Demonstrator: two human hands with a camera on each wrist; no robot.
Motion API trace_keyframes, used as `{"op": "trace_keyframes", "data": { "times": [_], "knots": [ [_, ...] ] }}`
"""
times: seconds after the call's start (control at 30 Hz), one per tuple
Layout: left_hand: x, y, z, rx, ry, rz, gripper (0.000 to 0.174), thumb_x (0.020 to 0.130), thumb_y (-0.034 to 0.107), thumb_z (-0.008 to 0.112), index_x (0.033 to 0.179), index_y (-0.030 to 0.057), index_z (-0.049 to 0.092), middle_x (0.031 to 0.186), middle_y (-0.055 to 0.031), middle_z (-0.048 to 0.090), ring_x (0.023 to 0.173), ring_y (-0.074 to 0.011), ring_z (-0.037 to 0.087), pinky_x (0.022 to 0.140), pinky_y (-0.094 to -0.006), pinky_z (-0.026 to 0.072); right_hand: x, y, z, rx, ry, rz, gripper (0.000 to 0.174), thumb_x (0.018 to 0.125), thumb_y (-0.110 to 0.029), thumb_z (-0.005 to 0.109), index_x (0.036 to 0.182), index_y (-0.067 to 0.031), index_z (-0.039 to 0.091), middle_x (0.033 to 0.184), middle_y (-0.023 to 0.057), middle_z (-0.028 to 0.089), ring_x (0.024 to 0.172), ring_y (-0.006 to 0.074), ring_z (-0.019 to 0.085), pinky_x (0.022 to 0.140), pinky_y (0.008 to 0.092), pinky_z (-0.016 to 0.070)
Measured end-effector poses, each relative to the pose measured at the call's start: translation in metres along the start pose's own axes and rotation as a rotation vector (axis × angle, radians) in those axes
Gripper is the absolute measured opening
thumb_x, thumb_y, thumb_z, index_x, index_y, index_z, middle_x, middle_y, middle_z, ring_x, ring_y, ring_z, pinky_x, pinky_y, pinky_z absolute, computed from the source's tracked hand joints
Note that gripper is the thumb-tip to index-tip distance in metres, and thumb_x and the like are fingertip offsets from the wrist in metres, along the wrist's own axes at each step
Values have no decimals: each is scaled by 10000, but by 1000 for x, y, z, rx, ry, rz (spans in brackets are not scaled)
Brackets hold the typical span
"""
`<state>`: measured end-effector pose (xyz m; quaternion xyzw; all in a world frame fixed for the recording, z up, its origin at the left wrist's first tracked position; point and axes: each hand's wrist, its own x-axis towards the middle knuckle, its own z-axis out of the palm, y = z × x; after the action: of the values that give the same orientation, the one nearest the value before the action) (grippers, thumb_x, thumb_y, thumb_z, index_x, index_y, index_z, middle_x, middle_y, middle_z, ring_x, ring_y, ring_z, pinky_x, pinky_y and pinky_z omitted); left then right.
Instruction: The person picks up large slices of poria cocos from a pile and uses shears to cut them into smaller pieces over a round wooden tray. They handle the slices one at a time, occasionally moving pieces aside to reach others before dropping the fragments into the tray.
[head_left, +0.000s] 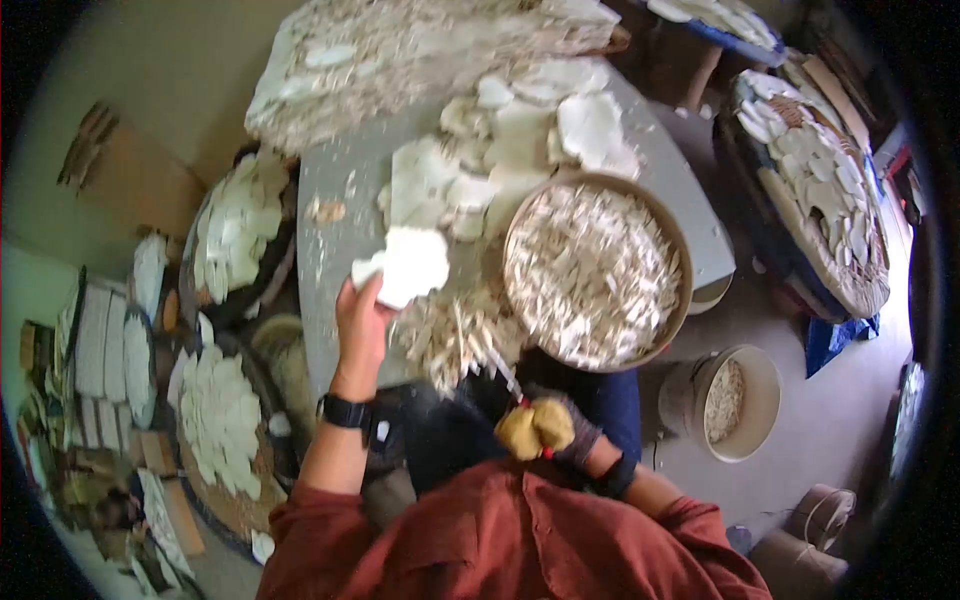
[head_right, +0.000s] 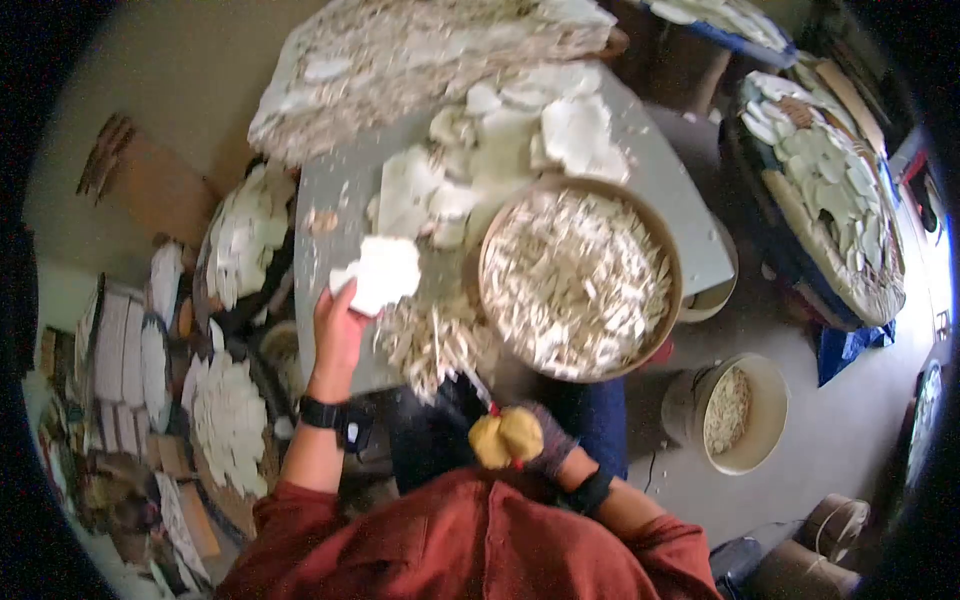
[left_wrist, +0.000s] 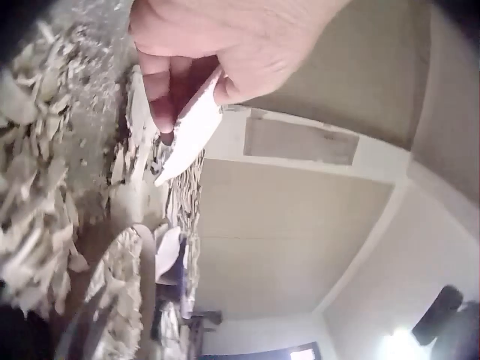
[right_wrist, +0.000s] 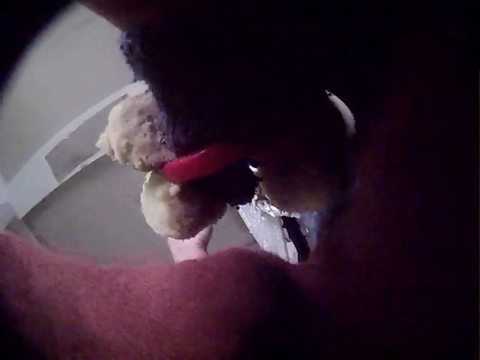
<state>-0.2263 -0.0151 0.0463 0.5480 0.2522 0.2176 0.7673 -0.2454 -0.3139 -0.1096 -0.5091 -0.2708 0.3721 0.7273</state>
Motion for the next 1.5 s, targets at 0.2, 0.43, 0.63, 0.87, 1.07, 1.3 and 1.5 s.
{"op": "trace_keyframes", "data": {
  "times": [0.2,0.43,0.63,0.87,1.07,1.3,1.5],
  "knots": [
    [-37,-14,-2,-18,-114,-101,394,809,38,566,1178,42,428,1061,-100,562,875,-187,595,675,-289,526,17,-39,16,465,142,173,128,855,-90,442,877,-24,551,812,70,579,768,204,575,708,330,483],
    [-58,-7,5,137,-280,-157,510,782,14,594,1235,23,361,1082,-118,552,924,-187,590,714,-281,524,20,-21,13,236,-48,17,240,797,-192,507,962,-21,541,942,78,593,875,215,587,723,334,482],
    [-69,-29,11,14,-96,-156,491,787,3,584,1234,23,381,1077,-119,563,943,-181,582,772,-303,504,17,-29,25,655,36,146,213,858,-130,506,1025,-1,536,1022,99,592,942,211,582,845,329,475],
    [-78,-56,20,-133,7,-117,439,811,-8,553,1217,-4,386,1049,-124,589,852,-170,605,702,-271,503,23,-26,28,871,-124,57,229,894,-144,470,1038,25,526,1038,141,583,940,261,583,869,363,466],
    [-78,-51,12,59,-115,-145,462,818,-1,546,1246,-19,375,1047,-118,593,874,-153,602,684,-253,495,22,-33,24,270,55,108,207,864,-146,472,936,15,581,915,125,628,866,227,610,754,350,488],
    [-77,-63,15,-84,-27,-100,541,775,-80,529,1278,-26,339,1151,-133,524,1009,-231,554,850,-350,486,27,40,18,317,-43,-37,209,858,-129,422,842,-3,588,814,106,626,738,199,586,645,320,446],
    [-73,-53,23,-113,23,-76,464,782,-67,545,1212,-25,376,1121,-133,539,998,-216,559,832,-355,492,28,-33,27,766,-33,128,281,868,-199,534,988,52,574,983,121,617,891,202,600,799,332,491]
  ]
}}
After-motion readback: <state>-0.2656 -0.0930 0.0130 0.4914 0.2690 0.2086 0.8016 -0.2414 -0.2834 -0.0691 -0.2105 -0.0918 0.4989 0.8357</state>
